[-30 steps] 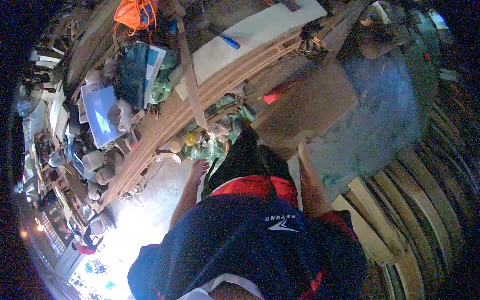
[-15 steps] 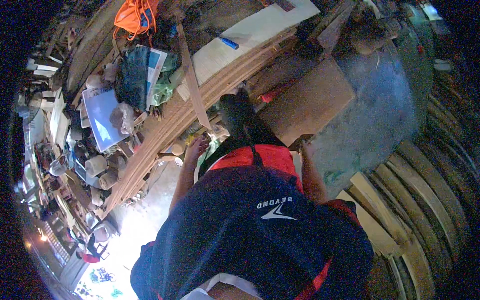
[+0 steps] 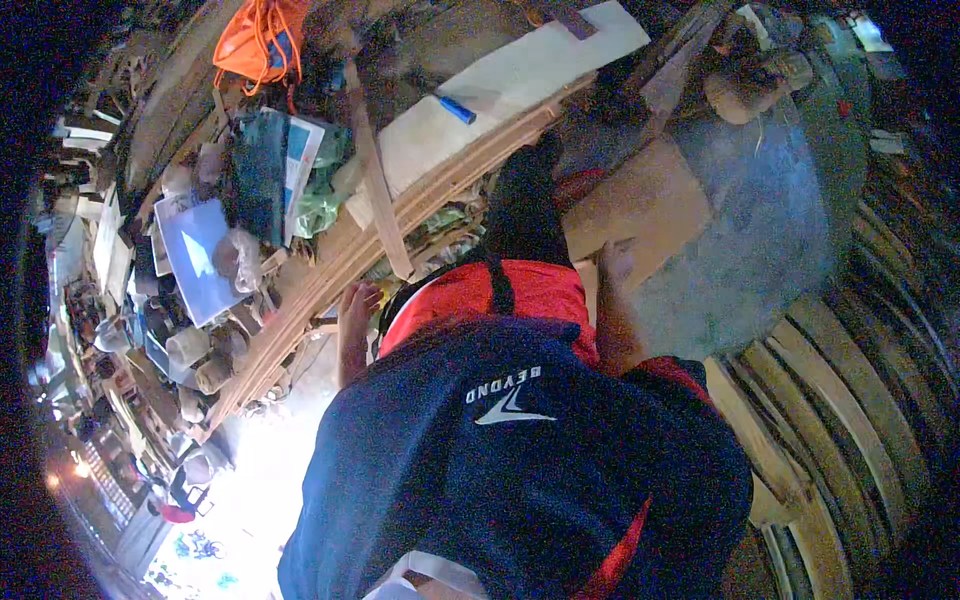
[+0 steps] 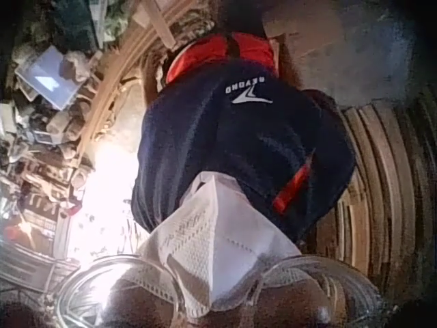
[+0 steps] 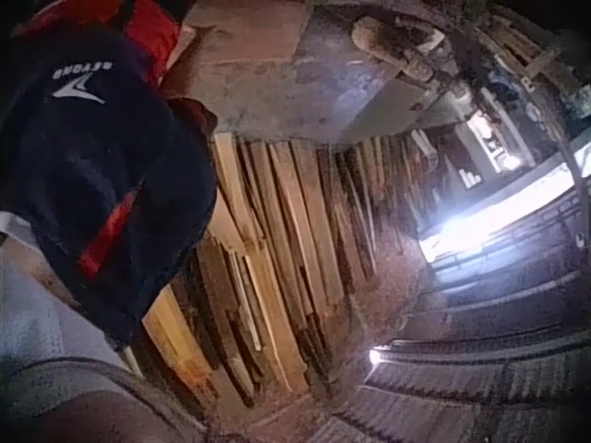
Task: Chisel and shape a small wooden block at a workbench.
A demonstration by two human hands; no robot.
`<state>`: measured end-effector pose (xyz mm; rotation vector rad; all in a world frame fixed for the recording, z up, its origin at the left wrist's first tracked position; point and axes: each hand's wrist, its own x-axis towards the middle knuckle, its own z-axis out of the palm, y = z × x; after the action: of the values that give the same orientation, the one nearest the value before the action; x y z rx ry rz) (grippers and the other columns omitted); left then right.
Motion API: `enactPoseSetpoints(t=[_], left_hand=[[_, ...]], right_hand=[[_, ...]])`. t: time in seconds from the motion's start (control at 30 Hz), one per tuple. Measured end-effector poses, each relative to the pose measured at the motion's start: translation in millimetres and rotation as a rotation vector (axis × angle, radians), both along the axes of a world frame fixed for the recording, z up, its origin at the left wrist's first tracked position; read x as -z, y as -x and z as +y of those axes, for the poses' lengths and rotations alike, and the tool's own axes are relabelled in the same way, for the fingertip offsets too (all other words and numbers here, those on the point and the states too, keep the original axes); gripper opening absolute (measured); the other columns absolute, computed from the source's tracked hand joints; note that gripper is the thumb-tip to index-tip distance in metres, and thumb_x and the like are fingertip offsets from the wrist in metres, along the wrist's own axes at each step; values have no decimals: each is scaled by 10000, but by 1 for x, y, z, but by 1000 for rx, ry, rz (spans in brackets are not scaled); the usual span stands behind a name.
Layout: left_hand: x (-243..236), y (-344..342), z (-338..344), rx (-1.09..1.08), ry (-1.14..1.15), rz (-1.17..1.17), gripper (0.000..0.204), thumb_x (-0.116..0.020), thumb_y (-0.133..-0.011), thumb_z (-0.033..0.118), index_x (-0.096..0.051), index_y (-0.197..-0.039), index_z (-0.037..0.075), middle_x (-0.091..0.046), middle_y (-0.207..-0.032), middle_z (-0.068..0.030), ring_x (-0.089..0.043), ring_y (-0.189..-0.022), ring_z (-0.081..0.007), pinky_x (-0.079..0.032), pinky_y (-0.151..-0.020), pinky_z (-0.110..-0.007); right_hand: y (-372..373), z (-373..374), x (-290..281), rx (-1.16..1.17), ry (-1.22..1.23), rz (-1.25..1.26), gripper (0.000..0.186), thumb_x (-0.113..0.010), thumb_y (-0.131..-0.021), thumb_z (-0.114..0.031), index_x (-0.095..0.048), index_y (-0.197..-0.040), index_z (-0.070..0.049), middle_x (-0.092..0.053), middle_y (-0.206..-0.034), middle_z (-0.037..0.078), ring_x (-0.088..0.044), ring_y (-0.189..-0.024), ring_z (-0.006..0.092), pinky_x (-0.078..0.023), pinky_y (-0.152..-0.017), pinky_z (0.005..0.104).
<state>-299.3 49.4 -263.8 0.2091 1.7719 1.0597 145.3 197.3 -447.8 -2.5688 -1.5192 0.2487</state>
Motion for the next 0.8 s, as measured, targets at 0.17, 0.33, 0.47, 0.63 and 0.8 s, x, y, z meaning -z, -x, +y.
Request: enactPoseSetpoints(t=[0.17, 0.33, 0.47, 0.63, 0.8], left_hand=[[10, -26, 83, 88, -64, 27, 256, -475, -916, 240, -550, -1051, 36, -629, -922, -67, -594, -825, -138, -448, -681, -240], [26, -67, 160, 566, 203, 481, 302, -543, -863, 279, -577, -952, -8, -628, -895, -169, -613, -826, -236, -470, -739, -346], [68, -89, 161, 1068, 261, 309, 470, -508, -834, 452, -540, -1073, 48, -587, -1020, -212, -577, -927, -355, -487, -702, -441], [-24, -150, 222, 601, 640, -211, 821, -560, -711, 649, -340, -1310, 131, -446, -1250, -174, -500, -1076, -350, -506, -671, -525], [-22, -187, 206, 559, 509, 223, 838, -663, -679, 466, -283, -1349, 136, -557, -1040, -288, -541, -976, -424, -437, -842, -453]], right_hand=[[-25, 123, -26, 163, 108, 402, 652, -572, -779, -408, -424, -1227, 42, -567, -1084, 232, -549, -1013, 347, -443, -832, 391], [47, 218, -217, -181, 2, 306, 497, -613, -763, -400, -550, -1030, 15, -622, -946, 175, -602, -869, 284, -465, -699, 372], [-66, 305, -69, -167, 113, 641, 412, -625, -767, -372, -558, -997, -38, -609, -991, 98, -590, -851, 246, -457, -665, 352], [-110, 341, -49, -366, 286, 967, 462, -601, -798, -221, -454, -1215, -90, -511, -1103, 169, -541, -941, 289, -442, -792, 355], [-29, 377, -139, -167, 587, 1469, 339, -591, -823, -198, -510, -1125, -67, -566, -1035, 69, -555, -899, 177, -449, -745, 308]])
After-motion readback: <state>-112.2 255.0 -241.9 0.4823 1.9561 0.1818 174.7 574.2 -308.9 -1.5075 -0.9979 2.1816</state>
